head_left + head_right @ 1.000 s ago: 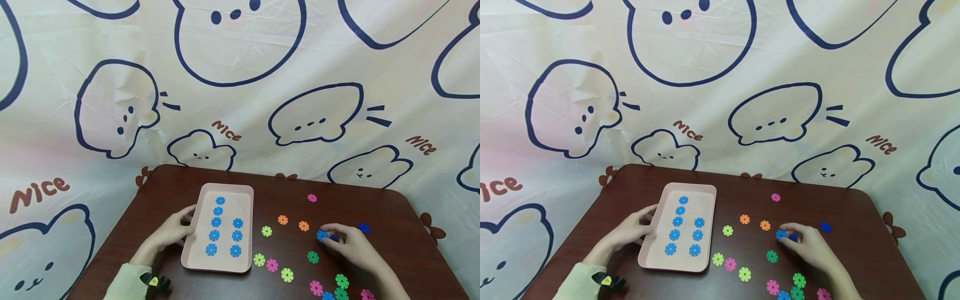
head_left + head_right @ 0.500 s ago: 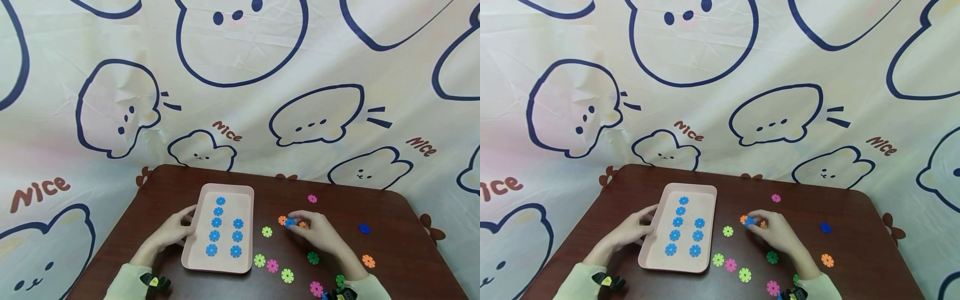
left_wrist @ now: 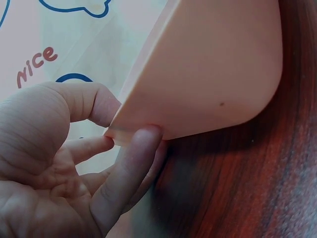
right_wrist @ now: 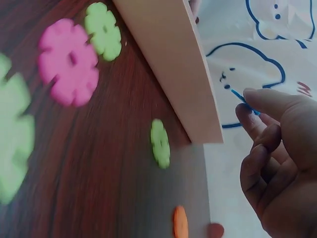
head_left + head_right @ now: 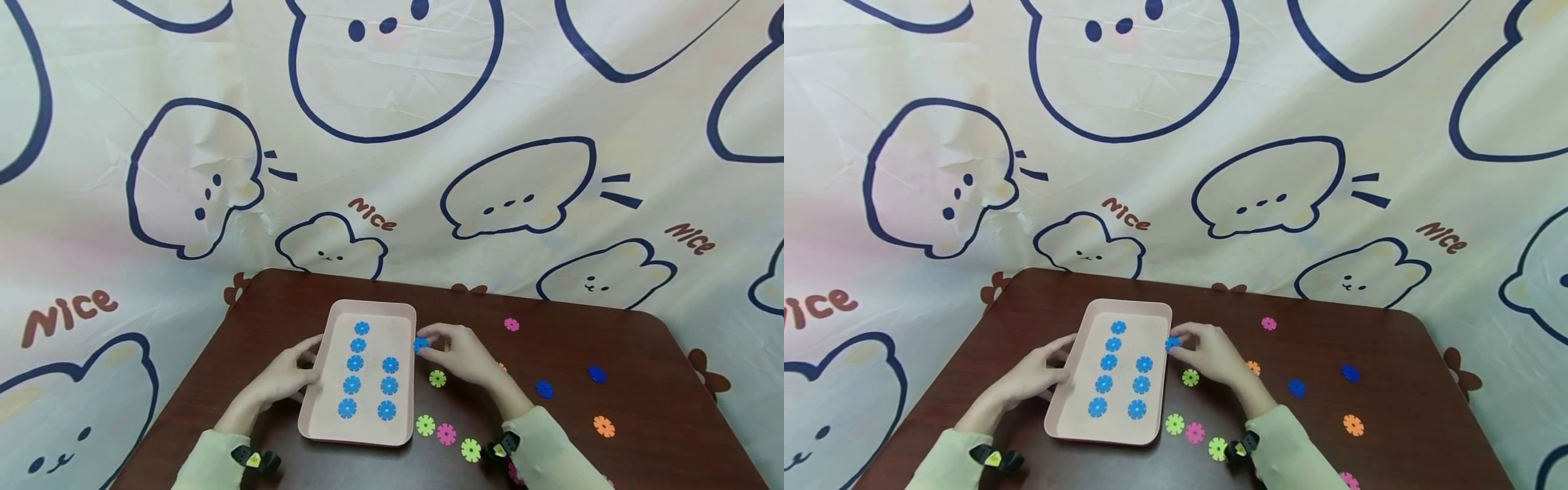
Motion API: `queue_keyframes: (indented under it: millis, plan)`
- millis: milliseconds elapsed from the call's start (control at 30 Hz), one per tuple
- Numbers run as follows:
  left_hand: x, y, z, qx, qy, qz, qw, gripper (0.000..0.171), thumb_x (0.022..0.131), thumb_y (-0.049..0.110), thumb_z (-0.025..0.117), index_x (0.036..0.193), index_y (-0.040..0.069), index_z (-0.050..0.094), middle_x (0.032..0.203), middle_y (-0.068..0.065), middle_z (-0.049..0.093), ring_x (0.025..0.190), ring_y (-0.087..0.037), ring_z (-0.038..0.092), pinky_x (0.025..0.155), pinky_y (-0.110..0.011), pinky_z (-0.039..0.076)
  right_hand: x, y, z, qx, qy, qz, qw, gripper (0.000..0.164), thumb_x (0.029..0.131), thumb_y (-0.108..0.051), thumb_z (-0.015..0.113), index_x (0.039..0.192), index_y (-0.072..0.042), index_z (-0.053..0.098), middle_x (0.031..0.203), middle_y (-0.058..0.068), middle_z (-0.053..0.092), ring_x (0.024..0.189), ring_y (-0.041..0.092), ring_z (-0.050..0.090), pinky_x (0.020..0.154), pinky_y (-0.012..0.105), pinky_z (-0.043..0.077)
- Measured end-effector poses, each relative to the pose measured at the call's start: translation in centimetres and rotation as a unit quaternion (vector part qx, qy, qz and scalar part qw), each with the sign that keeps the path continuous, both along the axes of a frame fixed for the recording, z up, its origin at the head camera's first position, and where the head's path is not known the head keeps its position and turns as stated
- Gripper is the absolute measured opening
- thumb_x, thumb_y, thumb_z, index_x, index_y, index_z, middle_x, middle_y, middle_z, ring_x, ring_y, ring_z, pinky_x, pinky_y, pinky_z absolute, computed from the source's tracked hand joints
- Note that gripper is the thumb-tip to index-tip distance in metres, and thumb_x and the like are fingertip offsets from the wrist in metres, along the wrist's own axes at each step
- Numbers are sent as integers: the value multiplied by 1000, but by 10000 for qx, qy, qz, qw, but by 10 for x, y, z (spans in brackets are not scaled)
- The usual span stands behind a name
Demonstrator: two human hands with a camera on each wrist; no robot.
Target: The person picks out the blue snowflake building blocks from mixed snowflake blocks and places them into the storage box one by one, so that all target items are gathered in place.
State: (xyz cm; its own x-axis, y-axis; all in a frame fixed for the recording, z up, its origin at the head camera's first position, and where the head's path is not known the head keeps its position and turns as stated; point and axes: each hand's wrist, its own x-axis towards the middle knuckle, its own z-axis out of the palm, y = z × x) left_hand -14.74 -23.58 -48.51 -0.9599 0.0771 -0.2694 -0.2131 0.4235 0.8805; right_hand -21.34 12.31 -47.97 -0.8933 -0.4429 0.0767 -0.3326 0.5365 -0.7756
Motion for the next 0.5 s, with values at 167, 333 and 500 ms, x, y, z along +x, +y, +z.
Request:
queue_keyframes:
  millis: [167, 333, 500]
  plan:
    - [0, 0, -1, 32, 16, 20, 10000, 73, 91, 7, 71, 158, 13, 43, 120, -19, 57, 82, -27, 68, 60, -45, 62, -12, -24, -6, -17, -52, 188, 9998, 31, 93, -29, 80, 122, -17, 75, 93, -8, 70, 61, 16, 54, 52, 27, 48]
    - [1, -1, -1, 3, 62, -34, 10000, 74, 90, 7, 71, 158, 11, 42, 120, -19, 57, 80, -27, 68, 59, -45, 62, -21, -42, -14, 110, -131, 202, 9997, 29, 92, -27, 81, 119, -18, 76, 94, -8, 69, 69, 16, 59, 56, 28, 52]
    - [1, 0, 0, -16, 87, -15, 10000, 74, 91, 7, 71, 158, 11, 42, 119, -19, 57, 80, -26, 68, 58, -44, 62, -26, -54, -21, 282, -136, 83, 9995, 28, 91, -26, 81, 118, -18, 77, 94, -7, 68, 83, 17, 61, 66, 30, 54]
